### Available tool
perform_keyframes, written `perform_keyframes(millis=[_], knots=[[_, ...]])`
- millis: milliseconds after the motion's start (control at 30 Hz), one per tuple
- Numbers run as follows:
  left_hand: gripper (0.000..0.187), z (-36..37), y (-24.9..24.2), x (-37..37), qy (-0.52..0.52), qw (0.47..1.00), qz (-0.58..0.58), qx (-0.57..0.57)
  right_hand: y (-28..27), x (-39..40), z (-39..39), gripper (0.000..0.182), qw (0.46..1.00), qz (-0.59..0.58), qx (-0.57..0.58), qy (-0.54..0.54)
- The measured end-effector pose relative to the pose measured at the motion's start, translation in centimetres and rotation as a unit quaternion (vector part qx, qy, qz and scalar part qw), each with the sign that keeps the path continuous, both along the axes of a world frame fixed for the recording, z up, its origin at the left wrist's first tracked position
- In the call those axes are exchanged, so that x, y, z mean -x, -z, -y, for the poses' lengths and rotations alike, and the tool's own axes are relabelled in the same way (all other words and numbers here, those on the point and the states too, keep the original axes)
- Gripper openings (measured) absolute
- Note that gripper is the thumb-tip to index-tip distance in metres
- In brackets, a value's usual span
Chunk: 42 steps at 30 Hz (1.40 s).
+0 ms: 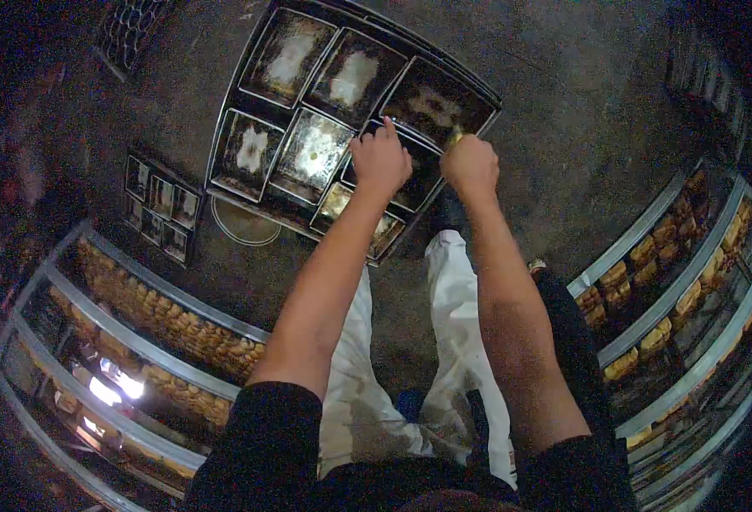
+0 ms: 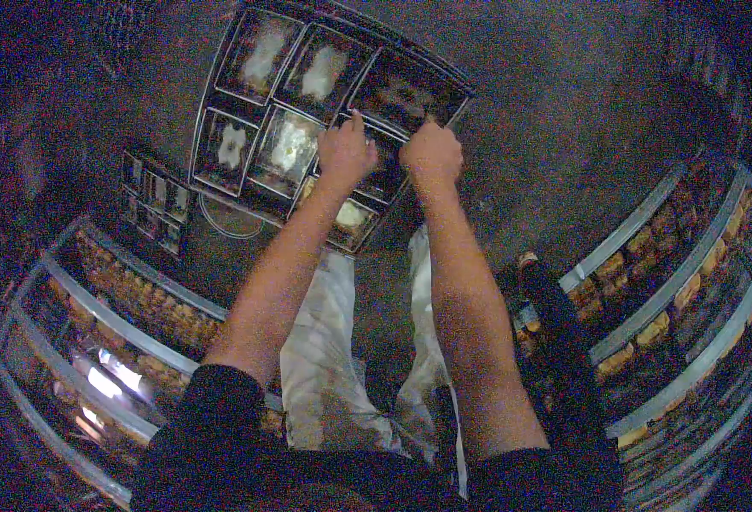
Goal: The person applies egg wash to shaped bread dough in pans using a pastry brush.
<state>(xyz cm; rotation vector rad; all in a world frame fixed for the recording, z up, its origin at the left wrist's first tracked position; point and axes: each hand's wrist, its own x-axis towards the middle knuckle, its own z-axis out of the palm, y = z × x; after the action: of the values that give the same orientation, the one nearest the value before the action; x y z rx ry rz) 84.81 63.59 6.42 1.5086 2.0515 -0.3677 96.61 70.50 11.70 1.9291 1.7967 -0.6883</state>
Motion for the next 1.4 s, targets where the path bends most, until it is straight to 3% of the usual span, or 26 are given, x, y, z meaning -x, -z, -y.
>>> perform_keyframes(millis=[200, 333, 433, 567, 700, 833, 933, 1033, 1200, 1300, 1400], knots=[[0.068, 0.0, -0.5, 0.0, -0.019, 1.000, 0.006, 0.019, -1.0, -1.1, -2.0, 0.030, 0.998, -0.025, -0.050, 0.038], [0.071, 0.0, -0.5, 0.4, -0.022, 0.998, 0.037, 0.036, 0.5, 0.1, -2.7, 0.029, 0.997, -0.055, -0.047, -0.016], [0.071, 0.7, 0.1, 0.6, -0.030, 0.998, 0.054, 0.030, 3.1, 1.5, -2.3, 0.029, 0.983, -0.144, -0.059, -0.094], [0.070, 1.0, -0.2, 0.8, -0.048, 0.997, 0.056, 0.014, 5.1, 0.7, -3.3, 0.031, 0.965, -0.259, -0.036, 0.026], [0.068, 1.9, 0.2, 0.7, -0.070, 0.995, 0.061, -0.020, 3.7, -2.5, -3.0, 0.037, 0.998, -0.047, -0.027, -0.015], [0.054, 4.8, -1.5, 1.6, -0.105, 0.976, 0.107, -0.156, -1.3, -2.9, -0.6, 0.036, 0.997, 0.010, -0.068, -0.023], [0.039, 8.9, -2.1, 2.8, -0.172, 0.934, 0.141, -0.278, -2.2, -3.4, 1.9, 0.033, 0.993, -0.027, -0.085, -0.083], [0.037, 14.1, -2.9, 5.0, -0.243, 0.910, 0.145, -0.303, -3.6, -0.8, 6.1, 0.032, 0.982, -0.130, -0.088, -0.103], [0.035, 24.4, -2.6, 10.8, -0.350, 0.900, 0.113, -0.233, -6.2, 9.6, 14.8, 0.025, 0.935, -0.350, 0.021, -0.053], [0.035, 31.5, -1.1, 14.7, -0.400, 0.894, 0.102, -0.176, -6.0, 17.0, 20.0, 0.026, 0.918, -0.339, 0.094, -0.182], [0.037, 38.8, 2.2, 19.0, -0.433, 0.890, 0.127, -0.072, -1.3, 22.9, 25.5, 0.025, 0.890, -0.354, 0.111, -0.265]])
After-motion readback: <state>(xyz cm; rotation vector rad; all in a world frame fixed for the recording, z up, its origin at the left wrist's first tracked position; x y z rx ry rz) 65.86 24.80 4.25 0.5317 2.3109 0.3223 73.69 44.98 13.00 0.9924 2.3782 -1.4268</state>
